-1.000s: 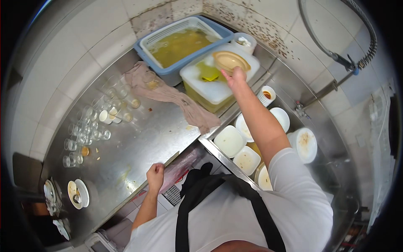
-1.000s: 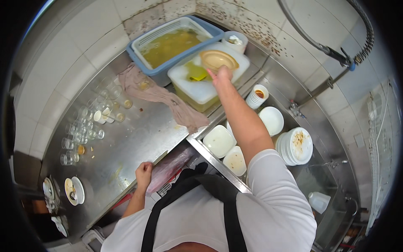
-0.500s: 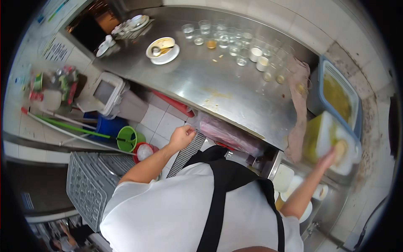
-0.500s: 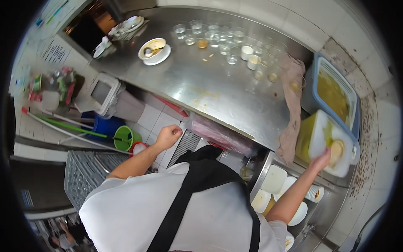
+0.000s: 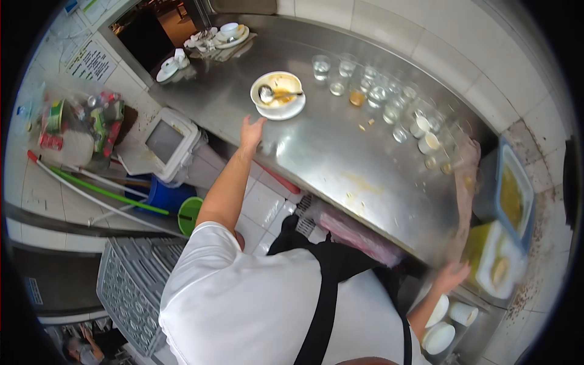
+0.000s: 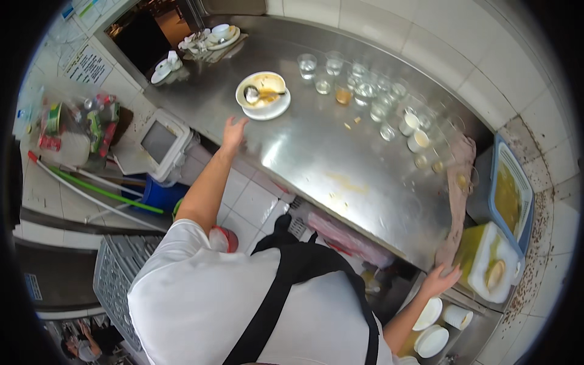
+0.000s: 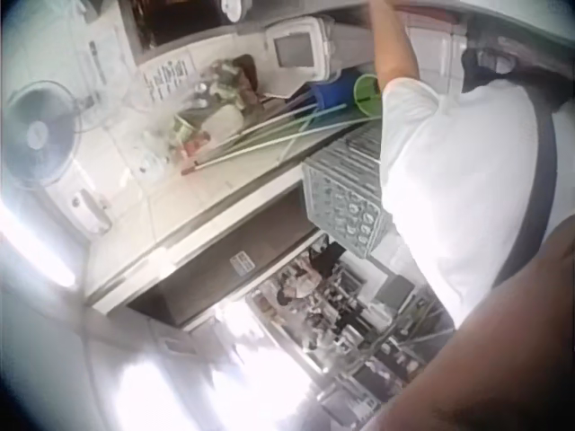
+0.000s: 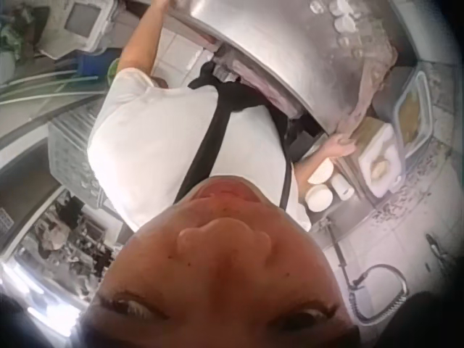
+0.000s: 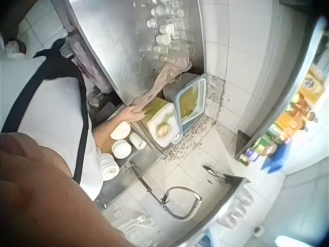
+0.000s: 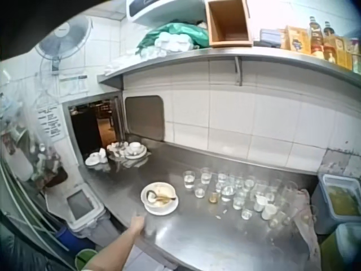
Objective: Washing and rinsing various dishes, cups, and bowls in a commercial kitchen sink.
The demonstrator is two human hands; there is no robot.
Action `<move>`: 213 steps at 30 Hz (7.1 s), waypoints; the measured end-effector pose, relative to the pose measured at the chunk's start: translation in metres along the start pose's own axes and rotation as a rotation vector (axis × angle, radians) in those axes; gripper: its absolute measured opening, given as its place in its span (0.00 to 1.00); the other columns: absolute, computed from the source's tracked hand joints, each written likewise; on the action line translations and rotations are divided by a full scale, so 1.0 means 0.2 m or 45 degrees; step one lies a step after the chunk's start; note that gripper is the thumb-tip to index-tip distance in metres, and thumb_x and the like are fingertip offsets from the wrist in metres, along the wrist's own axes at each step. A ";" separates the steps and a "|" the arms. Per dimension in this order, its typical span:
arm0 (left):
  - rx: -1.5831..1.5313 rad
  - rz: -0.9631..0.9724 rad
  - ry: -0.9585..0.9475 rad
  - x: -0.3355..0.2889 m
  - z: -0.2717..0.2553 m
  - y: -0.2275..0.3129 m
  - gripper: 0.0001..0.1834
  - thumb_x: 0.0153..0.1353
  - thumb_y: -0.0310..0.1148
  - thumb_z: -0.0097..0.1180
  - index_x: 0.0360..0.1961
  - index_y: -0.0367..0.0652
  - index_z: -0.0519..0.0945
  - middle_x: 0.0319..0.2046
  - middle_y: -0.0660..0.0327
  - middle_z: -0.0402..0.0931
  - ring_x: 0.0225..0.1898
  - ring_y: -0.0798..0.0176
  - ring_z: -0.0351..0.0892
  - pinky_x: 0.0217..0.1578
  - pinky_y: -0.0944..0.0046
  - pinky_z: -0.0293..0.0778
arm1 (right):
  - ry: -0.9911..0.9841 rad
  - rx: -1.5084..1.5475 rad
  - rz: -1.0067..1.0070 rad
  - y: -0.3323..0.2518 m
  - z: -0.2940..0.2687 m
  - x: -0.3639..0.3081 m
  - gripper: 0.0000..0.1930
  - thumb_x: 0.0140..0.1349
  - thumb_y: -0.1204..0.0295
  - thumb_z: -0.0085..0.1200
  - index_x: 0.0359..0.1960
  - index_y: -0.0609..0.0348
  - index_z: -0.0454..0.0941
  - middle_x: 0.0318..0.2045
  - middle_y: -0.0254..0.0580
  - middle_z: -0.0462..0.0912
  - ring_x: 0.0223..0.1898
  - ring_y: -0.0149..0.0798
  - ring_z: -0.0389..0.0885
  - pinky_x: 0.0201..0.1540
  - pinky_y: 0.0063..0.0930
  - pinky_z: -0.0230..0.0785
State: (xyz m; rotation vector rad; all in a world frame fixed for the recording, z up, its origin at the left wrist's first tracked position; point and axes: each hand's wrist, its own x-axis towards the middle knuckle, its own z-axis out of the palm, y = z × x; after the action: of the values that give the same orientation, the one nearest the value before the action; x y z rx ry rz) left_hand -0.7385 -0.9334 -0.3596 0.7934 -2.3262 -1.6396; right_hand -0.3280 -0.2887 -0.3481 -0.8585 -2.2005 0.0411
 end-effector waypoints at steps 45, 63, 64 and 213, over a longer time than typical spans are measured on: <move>0.146 0.282 0.181 3.01 -1.14 -0.13 0.12 0.58 0.37 0.53 0.38 0.42 0.78 0.33 0.49 0.79 0.40 0.46 0.79 0.43 0.54 0.73 | -1.199 1.441 0.999 -4.23 0.76 -0.88 0.07 0.59 0.74 0.51 0.36 0.64 0.76 0.27 0.38 0.76 0.27 0.33 0.76 0.32 0.27 0.72; 1.021 0.871 -0.638 2.92 -1.33 0.19 0.12 0.53 0.37 0.56 0.37 0.47 0.83 0.33 0.50 0.81 0.38 0.46 0.81 0.42 0.49 0.75 | -1.929 1.415 0.271 -5.19 0.96 -0.85 0.14 0.58 0.71 0.54 0.45 0.64 0.76 0.32 0.42 0.81 0.35 0.38 0.79 0.43 0.27 0.71; 1.060 0.887 -0.737 2.82 -1.31 0.16 0.12 0.53 0.37 0.56 0.37 0.47 0.83 0.33 0.50 0.81 0.37 0.45 0.81 0.42 0.49 0.75 | -1.930 1.410 0.276 -5.21 0.98 -0.89 0.14 0.58 0.71 0.54 0.45 0.64 0.76 0.32 0.42 0.81 0.35 0.38 0.79 0.43 0.27 0.71; 0.688 0.880 -0.955 0.56 0.80 0.85 0.18 0.53 0.38 0.63 0.40 0.35 0.81 0.40 0.51 0.82 0.41 0.50 0.81 0.43 0.57 0.74 | -0.798 1.085 -0.332 -3.01 0.79 0.20 0.21 0.54 0.68 0.61 0.50 0.61 0.76 0.50 0.56 0.74 0.46 0.56 0.78 0.52 0.40 0.70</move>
State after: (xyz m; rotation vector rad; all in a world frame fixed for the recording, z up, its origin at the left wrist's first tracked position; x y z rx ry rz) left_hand -0.9563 -0.8196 -0.2798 -0.6790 -3.0584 -1.0890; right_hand -0.7937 -0.6951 -0.2638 -0.0608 -2.4666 1.1596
